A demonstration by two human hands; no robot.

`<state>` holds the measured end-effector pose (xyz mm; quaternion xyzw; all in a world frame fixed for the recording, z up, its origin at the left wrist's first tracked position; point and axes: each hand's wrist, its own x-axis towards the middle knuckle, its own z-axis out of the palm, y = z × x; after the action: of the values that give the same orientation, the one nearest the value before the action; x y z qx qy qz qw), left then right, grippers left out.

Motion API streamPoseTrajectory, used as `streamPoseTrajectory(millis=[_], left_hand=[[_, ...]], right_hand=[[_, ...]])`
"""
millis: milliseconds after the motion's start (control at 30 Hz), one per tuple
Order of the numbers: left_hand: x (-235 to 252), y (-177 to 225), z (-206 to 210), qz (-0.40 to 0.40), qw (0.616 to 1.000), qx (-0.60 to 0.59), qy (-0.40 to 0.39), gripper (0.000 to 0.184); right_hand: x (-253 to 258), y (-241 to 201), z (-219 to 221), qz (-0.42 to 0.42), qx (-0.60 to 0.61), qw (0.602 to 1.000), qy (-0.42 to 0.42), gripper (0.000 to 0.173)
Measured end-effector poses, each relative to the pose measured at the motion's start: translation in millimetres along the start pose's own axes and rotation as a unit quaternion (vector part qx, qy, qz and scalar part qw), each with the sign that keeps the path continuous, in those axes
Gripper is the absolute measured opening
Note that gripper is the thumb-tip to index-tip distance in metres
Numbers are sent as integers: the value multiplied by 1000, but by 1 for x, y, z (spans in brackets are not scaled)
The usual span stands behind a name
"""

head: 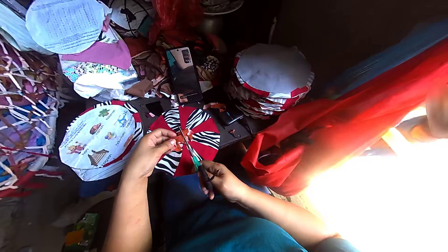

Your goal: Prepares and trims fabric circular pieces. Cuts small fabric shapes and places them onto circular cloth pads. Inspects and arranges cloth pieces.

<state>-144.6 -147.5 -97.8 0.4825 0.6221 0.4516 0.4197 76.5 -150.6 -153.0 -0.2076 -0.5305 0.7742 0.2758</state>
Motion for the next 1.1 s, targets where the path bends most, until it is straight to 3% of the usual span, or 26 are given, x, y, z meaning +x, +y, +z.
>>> streamPoseTrajectory(millis=[133, 233, 333, 500, 667, 767, 900, 1100], left_hand=[[2, -3, -4, 8, 999, 11, 50, 16], [-1, 1, -2, 11, 997, -32, 63, 17], [-5, 5, 2, 17, 997, -57, 43, 19], [-7, 5, 4, 10, 999, -46, 9, 19], [0, 2, 0, -10, 998, -32, 51, 15], [0, 1, 0, -6, 997, -42, 71, 16], [-5, 6, 4, 0, 996, -67, 61, 19], [-8, 5, 7, -6, 998, -64, 29, 27]], right_hand=[[-2, 4, -2, 3, 36, 999, -30, 19], [-5, 6, -3, 18, 2, 996, -86, 38], [-5, 6, -1, 2, -46, 994, -96, 45], [-2, 2, 1, -27, -84, 995, -53, 28], [-3, 2, 2, -13, -72, 997, -5, 20], [-4, 8, -1, -12, -22, 998, -49, 28], [-5, 7, -2, 0, -81, 992, -92, 46], [-3, 5, 3, -32, -107, 993, -39, 30]])
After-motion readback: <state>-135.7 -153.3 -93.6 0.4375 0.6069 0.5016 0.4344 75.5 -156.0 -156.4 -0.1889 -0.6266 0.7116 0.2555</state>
